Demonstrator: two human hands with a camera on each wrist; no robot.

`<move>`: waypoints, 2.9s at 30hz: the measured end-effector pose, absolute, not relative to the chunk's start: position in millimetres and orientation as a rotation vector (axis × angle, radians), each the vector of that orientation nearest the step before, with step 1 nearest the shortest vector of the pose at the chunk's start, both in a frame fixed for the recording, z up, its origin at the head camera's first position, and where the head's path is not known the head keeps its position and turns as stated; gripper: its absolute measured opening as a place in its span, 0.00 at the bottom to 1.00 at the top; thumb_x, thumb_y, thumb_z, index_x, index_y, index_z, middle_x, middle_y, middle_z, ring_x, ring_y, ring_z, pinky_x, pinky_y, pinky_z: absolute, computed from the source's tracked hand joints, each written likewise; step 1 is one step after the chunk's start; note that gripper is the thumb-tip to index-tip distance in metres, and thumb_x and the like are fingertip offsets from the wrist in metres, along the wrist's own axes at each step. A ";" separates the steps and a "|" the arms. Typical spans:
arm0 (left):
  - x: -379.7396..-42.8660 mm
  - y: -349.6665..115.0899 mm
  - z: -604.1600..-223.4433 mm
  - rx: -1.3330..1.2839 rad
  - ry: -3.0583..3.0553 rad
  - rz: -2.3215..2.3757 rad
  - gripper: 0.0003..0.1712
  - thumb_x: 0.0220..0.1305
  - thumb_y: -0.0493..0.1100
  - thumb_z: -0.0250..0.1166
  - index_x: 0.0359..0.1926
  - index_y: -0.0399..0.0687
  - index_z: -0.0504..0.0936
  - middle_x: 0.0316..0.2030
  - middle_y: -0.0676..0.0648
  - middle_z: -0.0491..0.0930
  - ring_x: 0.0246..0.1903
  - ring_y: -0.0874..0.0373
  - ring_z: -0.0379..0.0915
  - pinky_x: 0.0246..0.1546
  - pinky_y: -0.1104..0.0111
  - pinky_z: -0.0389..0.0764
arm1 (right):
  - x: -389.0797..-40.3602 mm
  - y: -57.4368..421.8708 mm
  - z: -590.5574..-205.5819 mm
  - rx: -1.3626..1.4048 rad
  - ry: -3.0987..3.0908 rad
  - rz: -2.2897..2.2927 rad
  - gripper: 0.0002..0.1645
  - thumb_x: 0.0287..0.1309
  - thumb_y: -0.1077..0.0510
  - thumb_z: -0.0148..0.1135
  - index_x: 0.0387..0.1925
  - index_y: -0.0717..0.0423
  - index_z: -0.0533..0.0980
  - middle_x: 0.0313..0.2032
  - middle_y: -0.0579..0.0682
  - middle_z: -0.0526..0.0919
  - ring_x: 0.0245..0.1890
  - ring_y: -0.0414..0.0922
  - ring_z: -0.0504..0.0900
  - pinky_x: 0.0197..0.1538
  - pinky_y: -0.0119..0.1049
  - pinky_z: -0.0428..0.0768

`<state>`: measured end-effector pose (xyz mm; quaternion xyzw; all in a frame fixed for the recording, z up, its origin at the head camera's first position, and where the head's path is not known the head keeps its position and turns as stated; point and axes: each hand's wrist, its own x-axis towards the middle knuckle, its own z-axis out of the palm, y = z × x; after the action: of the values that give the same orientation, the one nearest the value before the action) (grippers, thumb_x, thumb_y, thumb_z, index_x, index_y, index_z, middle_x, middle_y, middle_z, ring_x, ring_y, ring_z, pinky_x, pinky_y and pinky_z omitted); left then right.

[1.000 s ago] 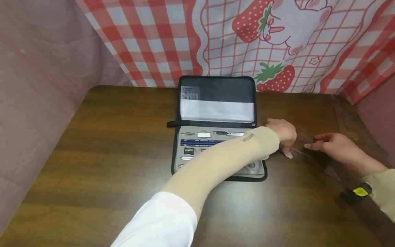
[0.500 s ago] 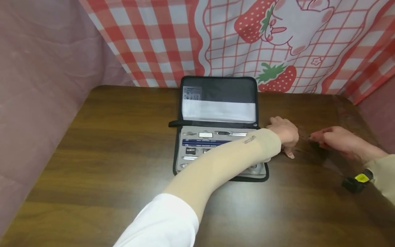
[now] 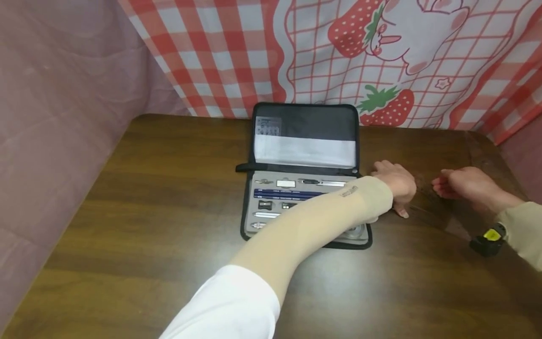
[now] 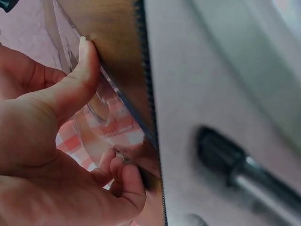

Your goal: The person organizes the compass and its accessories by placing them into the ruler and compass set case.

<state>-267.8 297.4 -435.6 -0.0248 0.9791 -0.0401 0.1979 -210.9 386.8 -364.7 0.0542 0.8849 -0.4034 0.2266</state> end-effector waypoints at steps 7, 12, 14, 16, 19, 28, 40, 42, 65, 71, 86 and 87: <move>-248.5 274.0 -402.1 0.027 2.620 -0.245 0.76 -0.22 0.55 0.76 0.53 0.72 0.60 0.49 0.58 0.61 0.48 0.58 0.54 0.36 0.58 0.70 | -208.8 373.0 -354.5 -0.069 2.508 -0.871 0.33 0.68 0.44 0.40 0.49 0.72 0.72 0.33 0.46 0.80 0.30 0.38 0.77 0.36 0.36 0.77; -227.6 235.9 -380.1 0.473 2.663 -0.263 0.62 0.10 0.73 0.72 0.58 0.69 0.62 0.53 0.56 0.61 0.50 0.57 0.57 0.38 0.63 0.70 | -181.8 368.3 -357.4 -0.655 2.937 -0.273 0.23 0.50 0.43 0.64 0.38 0.57 0.79 0.26 0.42 0.78 0.24 0.36 0.72 0.28 0.38 0.73; -218.8 218.5 -370.0 0.757 2.650 -0.269 0.51 0.28 0.72 0.70 0.59 0.68 0.65 0.56 0.56 0.61 0.53 0.57 0.60 0.43 0.65 0.70 | -169.3 365.2 -363.0 -0.824 2.994 -0.143 0.21 0.42 0.45 0.69 0.34 0.55 0.79 0.26 0.40 0.76 0.23 0.36 0.71 0.27 0.38 0.72; -211.0 205.1 -361.5 1.088 2.589 -0.311 0.39 0.43 0.67 0.67 0.58 0.68 0.69 0.58 0.57 0.63 0.54 0.58 0.63 0.47 0.66 0.69 | -159.5 361.1 -366.4 -0.890 2.987 -0.084 0.21 0.38 0.47 0.71 0.33 0.55 0.78 0.27 0.41 0.75 0.24 0.36 0.70 0.27 0.38 0.73; -202.9 194.5 -353.8 1.473 2.475 -0.372 0.24 0.57 0.55 0.61 0.56 0.66 0.72 0.57 0.58 0.67 0.52 0.62 0.66 0.49 0.70 0.68 | -152.8 353.9 -367.6 -0.899 2.982 -0.024 0.21 0.36 0.49 0.71 0.32 0.57 0.75 0.26 0.43 0.72 0.22 0.37 0.68 0.25 0.39 0.72; -189.9 188.3 -351.8 1.761 2.518 -0.412 0.15 0.70 0.46 0.47 0.51 0.66 0.75 0.52 0.60 0.73 0.50 0.64 0.69 0.46 0.72 0.70 | -148.3 346.8 -371.0 -0.952 3.054 -0.025 0.23 0.29 0.52 0.72 0.27 0.60 0.72 0.21 0.45 0.72 0.19 0.41 0.71 0.24 0.44 0.73; -181.5 193.2 -359.5 1.741 2.537 -0.431 0.16 0.72 0.47 0.43 0.50 0.68 0.76 0.49 0.62 0.75 0.45 0.65 0.72 0.42 0.71 0.74 | -143.4 354.9 -375.7 -1.019 3.152 -0.130 0.22 0.26 0.56 0.73 0.27 0.59 0.73 0.23 0.47 0.76 0.21 0.43 0.74 0.25 0.44 0.73; -179.0 192.3 -358.3 1.738 2.530 -0.439 0.16 0.72 0.47 0.43 0.51 0.68 0.76 0.49 0.62 0.75 0.44 0.66 0.72 0.41 0.70 0.74 | -143.9 357.0 -374.1 -1.069 3.174 -0.144 0.20 0.27 0.56 0.73 0.27 0.56 0.73 0.22 0.43 0.74 0.20 0.40 0.71 0.23 0.41 0.72; -176.8 186.0 -355.9 1.544 2.335 -0.339 0.41 0.45 0.65 0.66 0.61 0.67 0.64 0.61 0.58 0.59 0.58 0.64 0.56 0.53 0.74 0.61 | -183.6 361.9 -372.8 -0.727 2.796 -0.232 0.56 0.10 0.21 0.68 0.39 0.57 0.68 0.37 0.51 0.71 0.39 0.49 0.67 0.44 0.47 0.64; -182.1 185.0 -359.3 1.556 2.286 -0.258 0.31 0.46 0.62 0.68 0.52 0.65 0.70 0.51 0.61 0.68 0.53 0.65 0.61 0.51 0.75 0.61 | -177.3 354.5 -371.6 -0.656 2.748 -0.305 0.49 0.18 0.25 0.69 0.37 0.57 0.70 0.28 0.43 0.74 0.30 0.42 0.69 0.34 0.39 0.68; -180.7 185.8 -361.1 1.645 2.236 -0.306 0.20 0.45 0.58 0.70 0.38 0.62 0.75 0.42 0.59 0.71 0.46 0.64 0.66 0.44 0.75 0.65 | -160.3 380.4 -357.2 -0.268 2.699 -0.630 0.27 0.69 0.47 0.42 0.46 0.68 0.73 0.34 0.51 0.81 0.30 0.40 0.79 0.33 0.37 0.78; -180.5 185.7 -360.5 1.661 2.225 -0.333 0.20 0.46 0.58 0.70 0.40 0.62 0.75 0.43 0.59 0.70 0.47 0.64 0.65 0.45 0.76 0.63 | -159.4 383.5 -357.0 -0.223 2.659 -0.710 0.28 0.70 0.48 0.41 0.47 0.71 0.71 0.35 0.53 0.82 0.32 0.40 0.80 0.34 0.37 0.79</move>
<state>-180.5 185.7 -360.5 0.5852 0.7837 -0.1175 0.1717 -159.4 383.5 -357.0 -0.0793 0.9457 -0.2524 0.1891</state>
